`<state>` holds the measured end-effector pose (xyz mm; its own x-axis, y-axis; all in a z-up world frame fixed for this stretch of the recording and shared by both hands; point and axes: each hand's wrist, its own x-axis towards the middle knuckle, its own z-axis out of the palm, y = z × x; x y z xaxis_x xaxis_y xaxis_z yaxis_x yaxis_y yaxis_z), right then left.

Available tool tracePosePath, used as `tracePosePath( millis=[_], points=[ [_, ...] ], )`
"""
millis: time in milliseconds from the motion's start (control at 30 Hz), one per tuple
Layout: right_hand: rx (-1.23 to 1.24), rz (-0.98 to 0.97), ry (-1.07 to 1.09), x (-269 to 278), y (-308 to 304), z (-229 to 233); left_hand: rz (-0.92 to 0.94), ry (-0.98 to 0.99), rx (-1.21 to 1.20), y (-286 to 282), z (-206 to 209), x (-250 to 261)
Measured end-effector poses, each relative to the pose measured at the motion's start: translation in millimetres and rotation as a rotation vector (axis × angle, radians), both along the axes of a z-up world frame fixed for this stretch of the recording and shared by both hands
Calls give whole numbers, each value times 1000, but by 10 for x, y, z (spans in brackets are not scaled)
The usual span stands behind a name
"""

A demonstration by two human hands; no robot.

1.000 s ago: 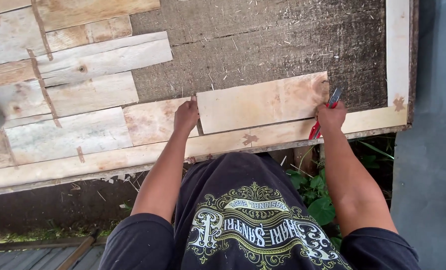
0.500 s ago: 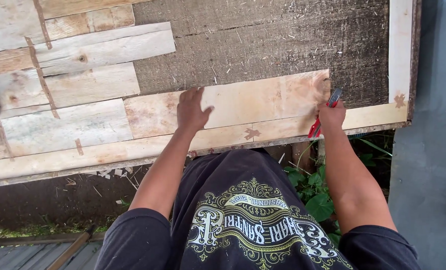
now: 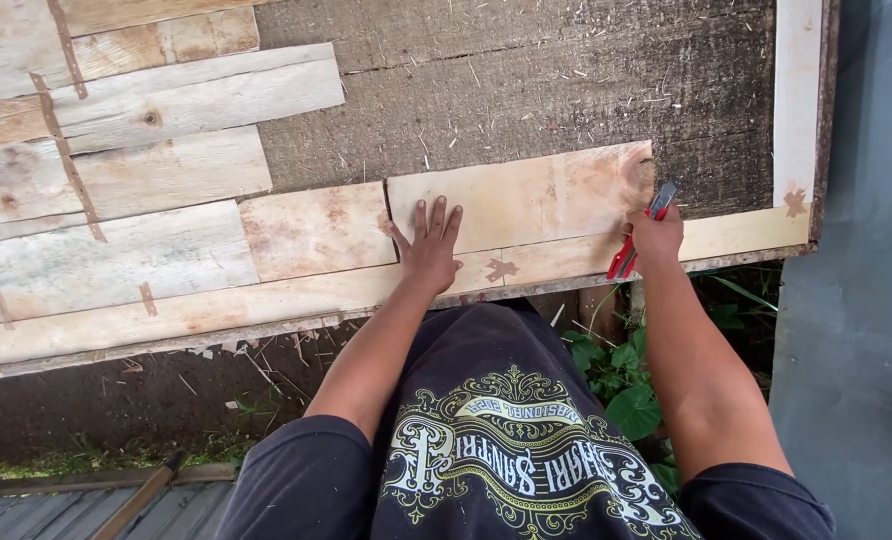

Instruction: Cutting and scoring thin wood pieces using a utility knife on a wooden work surface.

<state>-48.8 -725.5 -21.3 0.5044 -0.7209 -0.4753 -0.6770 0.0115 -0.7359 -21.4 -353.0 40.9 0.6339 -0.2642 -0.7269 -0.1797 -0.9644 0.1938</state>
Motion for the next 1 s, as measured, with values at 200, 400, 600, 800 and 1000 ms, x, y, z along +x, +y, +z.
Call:
tracePosePath(
  millis=[200,400,600,800,1000],
  points=[
    [39,-9,-21,1,-11,-26,-2,-10,7,95,-111,2],
    [62,-5,-15,2,10,79,-14,-23,-30,181,-121,3],
    [41,3,-54,-15,26,-8,9,-54,-96,332,-313,13],
    [-15,43,-39,-49,-124,-249,223,-146,-230,573,141,161],
    [-101,55,5,47,-23,-136,77,-223,-59,991,-230,191]
  ],
)
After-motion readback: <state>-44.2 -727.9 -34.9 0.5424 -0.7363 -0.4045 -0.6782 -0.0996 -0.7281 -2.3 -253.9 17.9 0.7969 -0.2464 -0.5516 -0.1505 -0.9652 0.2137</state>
